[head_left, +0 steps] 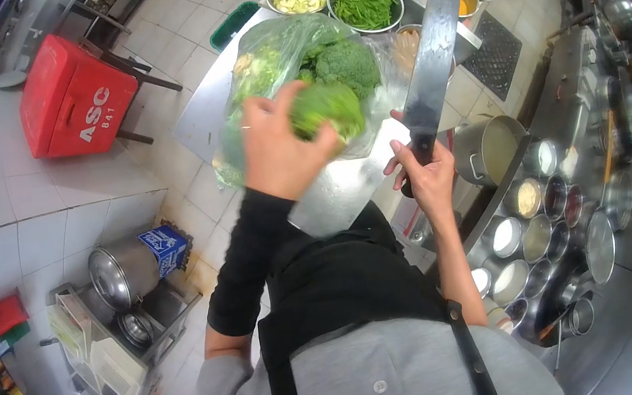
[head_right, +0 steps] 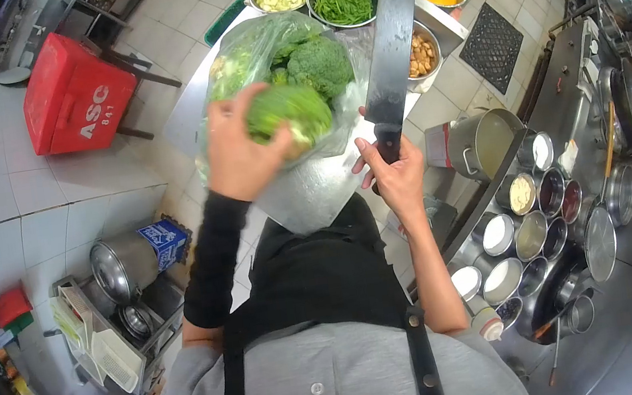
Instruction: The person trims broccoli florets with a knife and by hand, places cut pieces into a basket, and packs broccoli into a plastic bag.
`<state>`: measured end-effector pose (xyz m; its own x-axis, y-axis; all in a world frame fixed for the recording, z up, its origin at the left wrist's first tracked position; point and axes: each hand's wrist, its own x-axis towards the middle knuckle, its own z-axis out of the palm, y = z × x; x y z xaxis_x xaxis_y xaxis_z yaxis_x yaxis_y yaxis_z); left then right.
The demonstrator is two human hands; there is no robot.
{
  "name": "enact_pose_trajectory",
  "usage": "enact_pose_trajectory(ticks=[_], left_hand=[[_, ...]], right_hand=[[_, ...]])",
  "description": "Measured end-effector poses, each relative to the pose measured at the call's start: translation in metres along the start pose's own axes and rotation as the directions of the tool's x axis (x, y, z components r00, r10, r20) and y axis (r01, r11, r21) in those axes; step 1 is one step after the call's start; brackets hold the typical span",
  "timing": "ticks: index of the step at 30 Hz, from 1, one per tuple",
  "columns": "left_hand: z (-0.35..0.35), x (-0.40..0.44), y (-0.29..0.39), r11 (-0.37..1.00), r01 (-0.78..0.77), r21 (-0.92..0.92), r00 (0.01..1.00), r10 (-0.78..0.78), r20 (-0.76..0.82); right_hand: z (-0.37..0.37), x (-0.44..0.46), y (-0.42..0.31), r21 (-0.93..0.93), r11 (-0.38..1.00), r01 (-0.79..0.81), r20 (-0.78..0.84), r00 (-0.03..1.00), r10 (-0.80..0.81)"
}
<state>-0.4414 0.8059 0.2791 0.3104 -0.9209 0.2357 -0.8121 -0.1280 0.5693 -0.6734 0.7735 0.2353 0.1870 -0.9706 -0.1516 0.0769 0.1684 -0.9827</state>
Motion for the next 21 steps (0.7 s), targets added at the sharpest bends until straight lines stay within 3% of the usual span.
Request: enact_pose_trajectory(ticks=[2,5,6,9,10,11,15,21], left_hand=[[-0.012,0.019,-0.028,0.988,0.078,-0.134,0.989,-0.093,-0.116],[0.01,0.03,-0.067,0.705,0.439,-0.557,0.87,-0.489,0.067],[0.013,0.027,-0.056,0.704,0.448,-0.551,0.865,-0.497,0.069],[0.027,0.014,-0.035,0.918,0.273,-0.287,0.941,-0.317,-0.121],[0.032,0.011,-0.033,0.925,0.27,-0.268,0.931,-0.322,-0.173],[0.031,0.007,-0.032,0.911,0.313,-0.268,0.925,-0.356,-0.131],[0.022,-0.007,-0.037,0.863,0.418,-0.283,0.896,-0.444,-0.028],[0.013,-0.007,-0.031,0.859,0.387,-0.336,0.901,-0.43,-0.06]], right_hand=[[0.001,-0.002,-0.014,-0.073,0.997,-0.024,0.035,0.999,0.027],[0.019,-0.004,-0.027,-0.17,0.985,-0.031,0.026,0.999,0.036],[0.023,-0.002,-0.02,-0.14,0.99,-0.019,0.069,0.997,0.029],[0.04,-0.001,-0.008,-0.146,0.98,-0.132,0.112,0.982,0.149],[0.044,0.0,0.008,-0.135,0.987,-0.092,0.104,0.989,0.107],[0.045,-0.002,0.018,-0.226,0.972,-0.058,0.082,0.993,0.079],[0.051,-0.006,0.029,-0.302,0.949,-0.089,0.099,0.987,0.124],[0.066,-0.001,0.028,-0.308,0.949,-0.066,0.098,0.99,0.101]])
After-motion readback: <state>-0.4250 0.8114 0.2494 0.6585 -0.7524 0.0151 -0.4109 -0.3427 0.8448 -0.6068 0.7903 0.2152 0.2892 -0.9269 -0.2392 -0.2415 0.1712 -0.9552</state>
